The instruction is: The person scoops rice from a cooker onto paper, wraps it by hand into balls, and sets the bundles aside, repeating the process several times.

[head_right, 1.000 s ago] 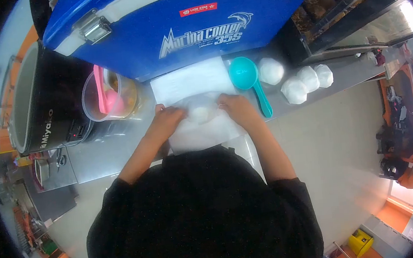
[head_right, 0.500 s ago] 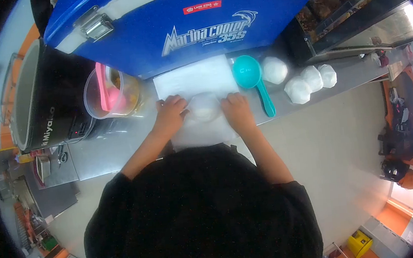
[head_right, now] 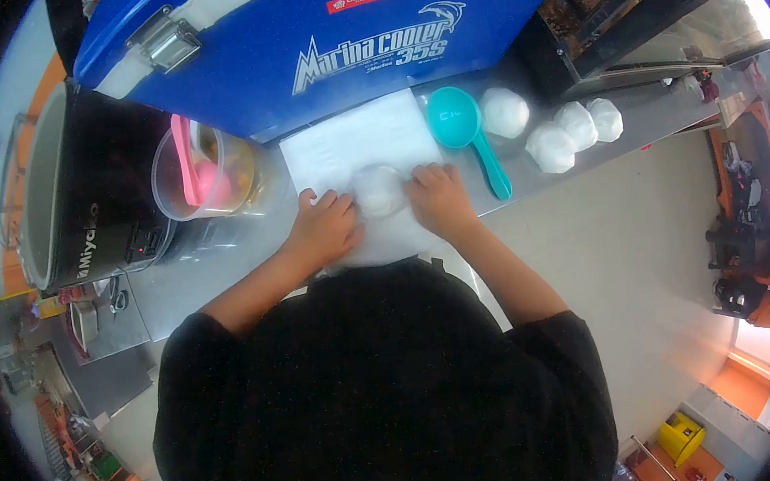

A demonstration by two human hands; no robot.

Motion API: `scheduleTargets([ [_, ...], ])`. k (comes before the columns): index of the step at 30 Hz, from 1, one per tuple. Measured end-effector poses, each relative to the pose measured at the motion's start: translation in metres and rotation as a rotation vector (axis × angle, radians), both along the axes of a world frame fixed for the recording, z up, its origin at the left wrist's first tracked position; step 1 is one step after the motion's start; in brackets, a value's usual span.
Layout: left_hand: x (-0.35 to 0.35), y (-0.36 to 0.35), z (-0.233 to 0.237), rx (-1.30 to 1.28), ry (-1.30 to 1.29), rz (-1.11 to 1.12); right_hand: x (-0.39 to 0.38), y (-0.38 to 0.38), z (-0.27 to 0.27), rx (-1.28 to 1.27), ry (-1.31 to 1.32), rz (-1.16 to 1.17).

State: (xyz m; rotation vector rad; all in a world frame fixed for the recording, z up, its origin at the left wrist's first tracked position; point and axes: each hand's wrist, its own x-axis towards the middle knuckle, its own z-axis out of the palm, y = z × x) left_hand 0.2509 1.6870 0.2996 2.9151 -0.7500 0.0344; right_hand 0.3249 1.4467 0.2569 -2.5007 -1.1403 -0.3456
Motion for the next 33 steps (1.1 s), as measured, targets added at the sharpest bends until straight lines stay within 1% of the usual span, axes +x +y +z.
scheduleTargets([
  [1,0.003,0.0,0.0,0.002,-0.006,-0.002,-0.006,-0.001,0.011,-0.021,0.015,-0.027],
  [3,0.016,0.001,-0.004,0.102,0.264,0.131,-0.014,-0.001,0.02,-0.041,0.025,-0.056],
  [4,0.021,0.002,-0.005,0.105,0.258,0.125,-0.019,-0.001,0.02,-0.072,-0.005,-0.083],
  [6,0.031,0.005,-0.005,-0.102,0.301,0.361,-0.024,0.0,0.013,-0.102,-0.038,-0.128],
  [7,0.036,0.003,-0.003,-0.101,0.295,0.349,-0.026,0.002,0.006,-0.129,-0.035,-0.153],
  [9,0.044,-0.002,0.004,-0.04,0.498,0.443,-0.024,0.003,0.003,-0.152,-0.04,-0.186],
  [10,0.045,-0.002,0.003,-0.035,0.491,0.437,-0.024,0.005,0.003,-0.187,-0.02,-0.196],
  [11,0.044,-0.001,0.001,-0.03,0.407,0.332,-0.024,0.006,0.004,-0.22,0.001,-0.205],
  [12,0.044,0.0,0.004,-0.024,0.323,0.228,-0.025,0.005,0.006,-0.212,-0.004,-0.211],
  [13,0.045,0.003,0.007,-0.017,0.311,0.223,-0.023,0.005,0.01,-0.168,0.077,-0.234],
  [14,0.046,0.004,0.011,-0.167,0.475,0.276,-0.021,0.003,0.013,-0.122,0.155,-0.254],
  [15,0.046,0.005,0.019,-0.318,0.638,0.326,-0.019,0.0,0.012,-0.112,0.145,-0.259],
  [16,0.045,0.007,0.03,-0.31,0.626,0.321,-0.019,-0.004,0.009,0.11,0.169,-0.227],
  [17,0.04,0.008,0.045,-0.693,0.769,0.287,-0.02,-0.005,0.007,0.333,0.191,-0.194],
  [18,0.035,0.009,0.056,-1.078,0.901,0.239,-0.023,-0.003,0.014,0.345,0.181,-0.2],
  [19,0.03,0.004,0.061,-1.064,0.895,0.228,-0.028,0.001,0.029,0.578,0.305,-0.167],
  [20,0.024,-0.009,0.065,-1.354,0.807,0.118,-0.032,0.004,0.042,0.81,0.426,-0.128],
  [21,0.019,-0.02,0.068,-1.637,0.708,-0.004,-0.038,0.015,0.051,0.822,0.411,-0.136],
  [22,0.016,-0.031,0.07,-1.737,0.593,-0.047,-0.044,0.029,0.06,0.989,0.419,-0.196],
  [23,0.014,-0.038,0.071,-1.727,0.6,-0.066,-0.047,0.034,0.066,1.155,0.425,-0.255],
  [24,0.013,-0.044,0.069,-1.617,0.34,-0.1,-0.042,0.032,0.068,1.163,0.407,-0.264],
  [25,0.014,-0.05,0.065,-1.499,0.087,-0.132,-0.032,0.028,0.071,1.104,0.245,-0.307],
  [26,0.018,-0.056,0.048,-1.482,-0.066,-0.094,-0.023,0.025,0.073,1.039,0.087,-0.348],
  [27,0.019,-0.059,0.052,-1.481,-0.062,-0.111,-0.016,0.018,0.079,1.042,0.073,-0.356],
  [29,0.016,-0.064,0.067,-1.398,0.257,0.215,-0.005,0.002,0.094,1.008,-0.14,-0.23],
  [30,0.013,-0.067,0.079,-1.399,0.258,0.209,-0.001,-0.004,0.096,1.007,-0.146,-0.232],
  [32,0.008,-0.071,0.1,-1.471,0.72,0.285,0.002,-0.013,0.098,0.869,-0.245,-0.103],
  [33,0.008,-0.069,0.094,-1.469,0.723,0.283,-0.001,-0.012,0.098,0.869,-0.246,-0.107],
])
